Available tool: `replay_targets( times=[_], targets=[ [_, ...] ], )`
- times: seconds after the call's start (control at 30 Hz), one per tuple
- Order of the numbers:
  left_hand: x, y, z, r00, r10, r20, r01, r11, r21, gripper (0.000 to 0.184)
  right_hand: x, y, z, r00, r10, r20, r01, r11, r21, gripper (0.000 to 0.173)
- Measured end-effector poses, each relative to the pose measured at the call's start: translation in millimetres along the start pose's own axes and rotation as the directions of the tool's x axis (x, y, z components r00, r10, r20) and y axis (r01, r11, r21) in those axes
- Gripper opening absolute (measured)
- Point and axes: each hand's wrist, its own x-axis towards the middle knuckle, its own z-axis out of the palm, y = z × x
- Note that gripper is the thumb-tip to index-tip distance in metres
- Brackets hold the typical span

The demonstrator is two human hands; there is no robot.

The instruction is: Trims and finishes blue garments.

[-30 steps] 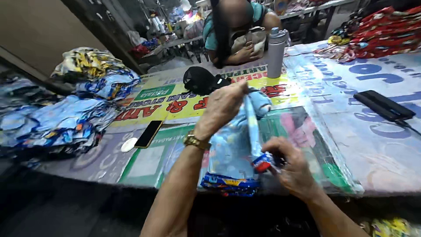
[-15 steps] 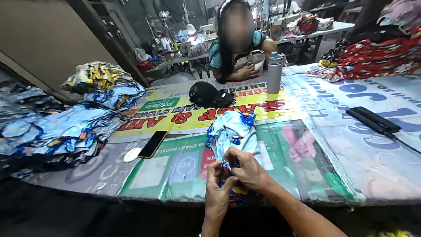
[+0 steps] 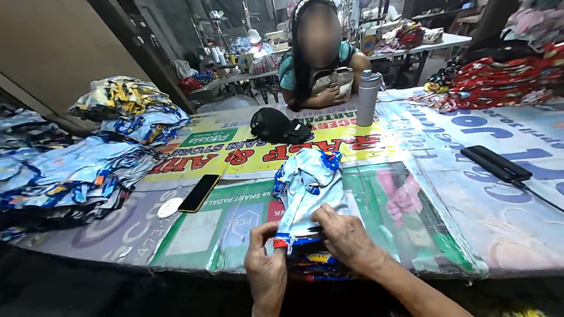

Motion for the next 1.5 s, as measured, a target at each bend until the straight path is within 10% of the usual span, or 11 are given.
replay_targets(
  times=[0.23,0.4,0.53,0.67,0.77,0.97,1.17,1.5],
  targets=[
    [-39,-27,-33,0.923,0.283,0.259,-0.379,0.782,0.494,0.011,-30,24,-27,0.995,-0.096,-0.031,0.096,0.995,-0.018,0.005],
    [-51,-34,-40,0.909,0.195,0.369,-0.381,0.750,0.541,0.019,-50,35,-36,0.950,-0.070,0.304,0.048,0.996,0.081,0.024],
    [-36,-12,-46,0.932,0.116,0.343,-0.267,0.860,0.435,0.026,-32,38,-62,0.975,-0.071,0.210,-0.005,0.940,0.342,0.031],
    [-28,39,-13,0.982,0.066,0.178,-0.089,0.988,0.123,0.018,-13,15,-57,0.978,0.011,0.208,-0.187,0.483,0.855,0.037],
    [-37,41,12,0.980,-0.048,0.193,-0.001,0.969,0.246,0.035,-8,2,-36,0.952,0.030,0.305,-0.303,0.252,0.919,0.032],
    [-65,15,4,0.964,-0.101,0.244,0.002,0.926,0.377,0.015,-15,13,-8,0.902,0.163,0.400,-0.428,0.208,0.879,0.019],
    [-66,23,-5,0.988,-0.110,0.112,0.073,0.955,0.289,0.021,-16,14,-6,0.930,-0.015,0.367,-0.354,0.228,0.907,0.058],
    [-57,20,-9,0.939,-0.167,0.301,-0.029,0.833,0.553,0.015,-12,11,-11,0.908,-0.081,0.412,-0.290,0.588,0.755,0.037]
  ],
)
